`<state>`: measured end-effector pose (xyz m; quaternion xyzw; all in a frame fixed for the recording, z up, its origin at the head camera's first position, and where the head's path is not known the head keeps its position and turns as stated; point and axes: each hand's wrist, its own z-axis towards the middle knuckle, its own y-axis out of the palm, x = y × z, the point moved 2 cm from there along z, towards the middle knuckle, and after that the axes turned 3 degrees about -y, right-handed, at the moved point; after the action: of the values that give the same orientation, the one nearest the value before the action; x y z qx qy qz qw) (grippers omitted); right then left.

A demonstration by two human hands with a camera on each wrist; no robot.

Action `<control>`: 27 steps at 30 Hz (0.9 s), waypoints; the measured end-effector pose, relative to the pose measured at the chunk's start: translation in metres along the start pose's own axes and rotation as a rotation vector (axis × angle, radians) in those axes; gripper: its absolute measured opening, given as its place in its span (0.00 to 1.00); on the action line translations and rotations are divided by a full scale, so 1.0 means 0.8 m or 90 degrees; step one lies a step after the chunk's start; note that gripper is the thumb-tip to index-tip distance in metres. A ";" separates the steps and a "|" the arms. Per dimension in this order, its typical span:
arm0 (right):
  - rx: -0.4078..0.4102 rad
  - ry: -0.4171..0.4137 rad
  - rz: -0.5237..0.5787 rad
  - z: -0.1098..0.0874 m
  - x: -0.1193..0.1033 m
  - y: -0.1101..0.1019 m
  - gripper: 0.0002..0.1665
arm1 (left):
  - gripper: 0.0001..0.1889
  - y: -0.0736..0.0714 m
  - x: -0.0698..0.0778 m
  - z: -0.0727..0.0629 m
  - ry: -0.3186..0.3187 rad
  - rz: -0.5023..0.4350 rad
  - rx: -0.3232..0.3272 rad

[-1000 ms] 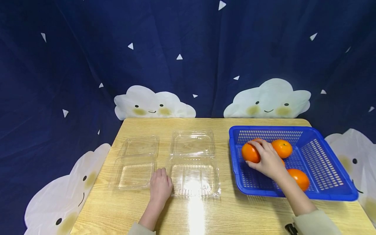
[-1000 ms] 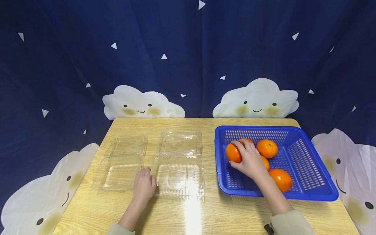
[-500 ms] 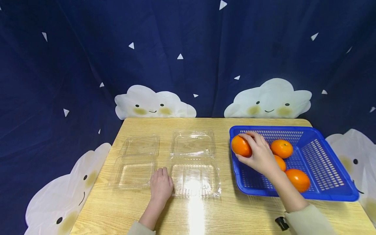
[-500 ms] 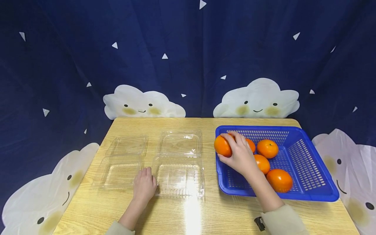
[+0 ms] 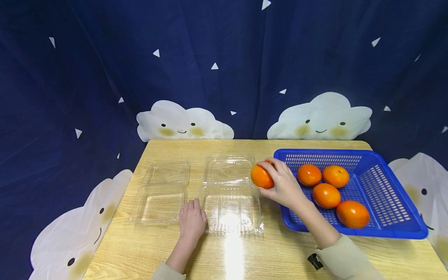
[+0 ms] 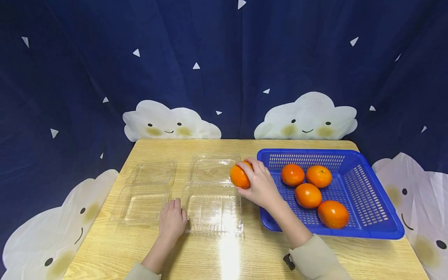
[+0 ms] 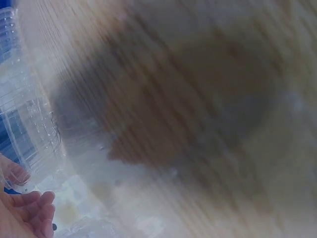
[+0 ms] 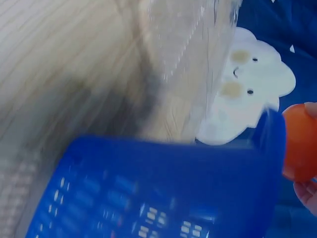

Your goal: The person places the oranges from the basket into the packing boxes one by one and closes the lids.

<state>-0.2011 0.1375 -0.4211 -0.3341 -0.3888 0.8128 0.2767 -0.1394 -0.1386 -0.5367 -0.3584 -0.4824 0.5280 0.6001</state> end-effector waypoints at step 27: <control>-0.121 -0.047 0.032 0.011 -0.047 0.118 0.41 | 0.11 0.004 -0.002 -0.001 -0.014 -0.017 0.005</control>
<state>-0.2027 0.0557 -0.4814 -0.3383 -0.4655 0.7908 0.2085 -0.1394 -0.1394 -0.5398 -0.3435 -0.4915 0.5259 0.6033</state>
